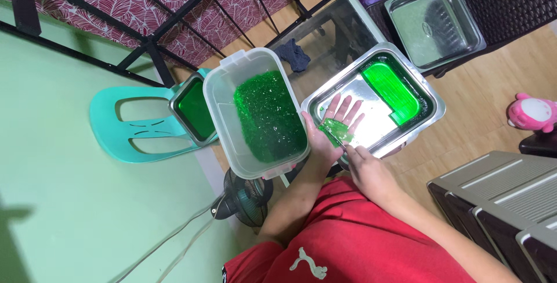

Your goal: The person repeatedly scoops green gel from a plastic container and cuts it into small pieces using a knife, placing the pieces into a metal tray. The process is continuous and repetitive throughout the clip.

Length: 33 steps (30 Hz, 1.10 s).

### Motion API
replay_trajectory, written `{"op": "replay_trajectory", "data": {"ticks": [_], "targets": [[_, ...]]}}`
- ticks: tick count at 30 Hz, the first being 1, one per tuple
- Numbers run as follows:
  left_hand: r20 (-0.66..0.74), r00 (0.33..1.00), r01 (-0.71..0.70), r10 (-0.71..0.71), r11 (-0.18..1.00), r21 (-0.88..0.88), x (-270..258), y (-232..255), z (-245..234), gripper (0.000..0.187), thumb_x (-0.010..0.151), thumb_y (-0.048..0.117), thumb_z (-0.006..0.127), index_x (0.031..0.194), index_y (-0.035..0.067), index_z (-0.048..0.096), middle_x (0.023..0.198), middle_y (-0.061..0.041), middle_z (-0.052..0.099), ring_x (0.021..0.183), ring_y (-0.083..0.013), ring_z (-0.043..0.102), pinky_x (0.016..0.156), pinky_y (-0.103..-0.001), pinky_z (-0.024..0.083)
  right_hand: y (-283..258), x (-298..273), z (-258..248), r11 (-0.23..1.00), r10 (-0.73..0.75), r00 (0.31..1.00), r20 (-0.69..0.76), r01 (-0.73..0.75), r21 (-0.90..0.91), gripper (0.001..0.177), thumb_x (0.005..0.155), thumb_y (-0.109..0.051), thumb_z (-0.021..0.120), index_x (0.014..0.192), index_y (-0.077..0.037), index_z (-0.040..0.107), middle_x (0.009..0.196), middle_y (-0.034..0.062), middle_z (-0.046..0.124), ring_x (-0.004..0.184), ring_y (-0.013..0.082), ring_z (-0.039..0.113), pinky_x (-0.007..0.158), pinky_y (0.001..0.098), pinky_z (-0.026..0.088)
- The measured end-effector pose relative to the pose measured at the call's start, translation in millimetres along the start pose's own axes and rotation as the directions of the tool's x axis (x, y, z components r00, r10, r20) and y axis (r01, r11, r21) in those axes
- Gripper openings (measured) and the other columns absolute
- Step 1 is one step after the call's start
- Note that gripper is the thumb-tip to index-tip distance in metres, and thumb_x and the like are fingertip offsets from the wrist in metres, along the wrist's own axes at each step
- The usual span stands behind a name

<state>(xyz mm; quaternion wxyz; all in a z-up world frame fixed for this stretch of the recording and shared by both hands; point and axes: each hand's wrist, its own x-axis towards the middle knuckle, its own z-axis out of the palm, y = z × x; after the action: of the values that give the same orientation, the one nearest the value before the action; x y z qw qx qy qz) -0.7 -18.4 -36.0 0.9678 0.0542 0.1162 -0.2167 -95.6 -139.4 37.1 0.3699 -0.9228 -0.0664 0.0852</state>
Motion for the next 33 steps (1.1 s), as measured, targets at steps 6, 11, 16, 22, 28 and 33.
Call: {"op": "replay_trajectory", "data": {"ticks": [6, 11, 16, 22, 28, 33], "targets": [[0.031, 0.992, 0.124, -0.124, 0.992, -0.001, -8.2, 6.0, 16.1, 0.090, 0.103, 0.074, 0.019, 0.161, 0.006, 0.031, 0.164, -0.019, 0.034, 0.152, -0.0399, 0.032, 0.125, -0.058, 0.023, 4.0, 9.4, -39.6, 0.995, 0.029, 0.993, 0.110, -0.018, -0.099, 0.029, 0.092, -0.015, 0.063, 0.121, -0.011, 0.070, 0.103, 0.0134, 0.070, 0.086, 0.0366, 0.071, 0.079, 0.0465, 0.057], [0.144, 0.910, 0.391, -0.389, 0.920, 0.015, -23.1, 12.1, 37.4, 0.065, 0.114, 0.044, 0.021, 0.167, 0.006, 0.025, 0.173, -0.015, 0.026, 0.157, -0.0329, 0.029, 0.123, -0.050, 0.027, 26.2, 37.2, -114.8, 0.860, -0.362, 0.932, 0.011, 0.338, -0.383, 0.053, 0.064, -0.010, 0.075, 0.116, -0.017, 0.076, 0.099, 0.0025, 0.071, 0.090, 0.0263, 0.064, 0.077, 0.0413, 0.050], [0.156, 0.912, 0.375, -0.380, 0.925, 0.063, -31.9, 2.7, 41.5, 0.062, 0.113, 0.032, 0.030, 0.167, 0.000, 0.025, 0.169, -0.015, 0.032, 0.155, -0.0315, 0.031, 0.129, -0.048, 0.024, 24.0, 57.4, -128.4, 0.757, -0.576, 0.817, -0.017, 0.525, -0.389, 0.051, 0.064, -0.009, 0.075, 0.114, -0.017, 0.076, 0.100, 0.0014, 0.069, 0.093, 0.0250, 0.061, 0.083, 0.0414, 0.044], [0.108, 0.912, 0.404, -0.396, 0.913, -0.060, -28.7, -1.4, 14.1, 0.060, 0.111, 0.025, 0.036, 0.164, -0.002, 0.031, 0.162, -0.015, 0.041, 0.153, -0.0311, 0.034, 0.130, -0.051, 0.023, 33.4, 65.4, -113.5, 0.737, -0.609, 0.793, -0.018, 0.557, -0.383, 0.050, 0.065, -0.009, 0.074, 0.114, -0.016, 0.076, 0.098, 0.0016, 0.068, 0.095, 0.0259, 0.061, 0.087, 0.0427, 0.044], [0.060, 0.913, 0.406, -0.403, 0.911, -0.072, -29.3, -1.0, 7.3, 0.057, 0.112, 0.024, 0.035, 0.162, -0.001, 0.033, 0.160, -0.018, 0.042, 0.152, -0.0322, 0.036, 0.130, -0.051, 0.023, 44.5, 70.8, -97.3, 0.756, -0.599, 0.801, -0.020, 0.557, -0.343, 0.049, 0.066, -0.008, 0.073, 0.114, -0.015, 0.076, 0.100, 0.0022, 0.068, 0.095, 0.0262, 0.061, 0.086, 0.0423, 0.044], [0.113, 0.920, 0.378, -0.376, 0.926, -0.003, -31.3, 5.4, 27.2, 0.062, 0.113, 0.026, 0.032, 0.166, -0.005, 0.027, 0.165, -0.015, 0.038, 0.152, -0.0303, 0.034, 0.132, -0.046, 0.021, 45.1, 60.6, -102.1, 0.776, -0.606, 0.791, -0.089, 0.562, -0.286, 0.048, 0.065, -0.008, 0.073, 0.112, -0.014, 0.074, 0.105, 0.0039, 0.068, 0.096, 0.0267, 0.060, 0.089, 0.0442, 0.044]]}}
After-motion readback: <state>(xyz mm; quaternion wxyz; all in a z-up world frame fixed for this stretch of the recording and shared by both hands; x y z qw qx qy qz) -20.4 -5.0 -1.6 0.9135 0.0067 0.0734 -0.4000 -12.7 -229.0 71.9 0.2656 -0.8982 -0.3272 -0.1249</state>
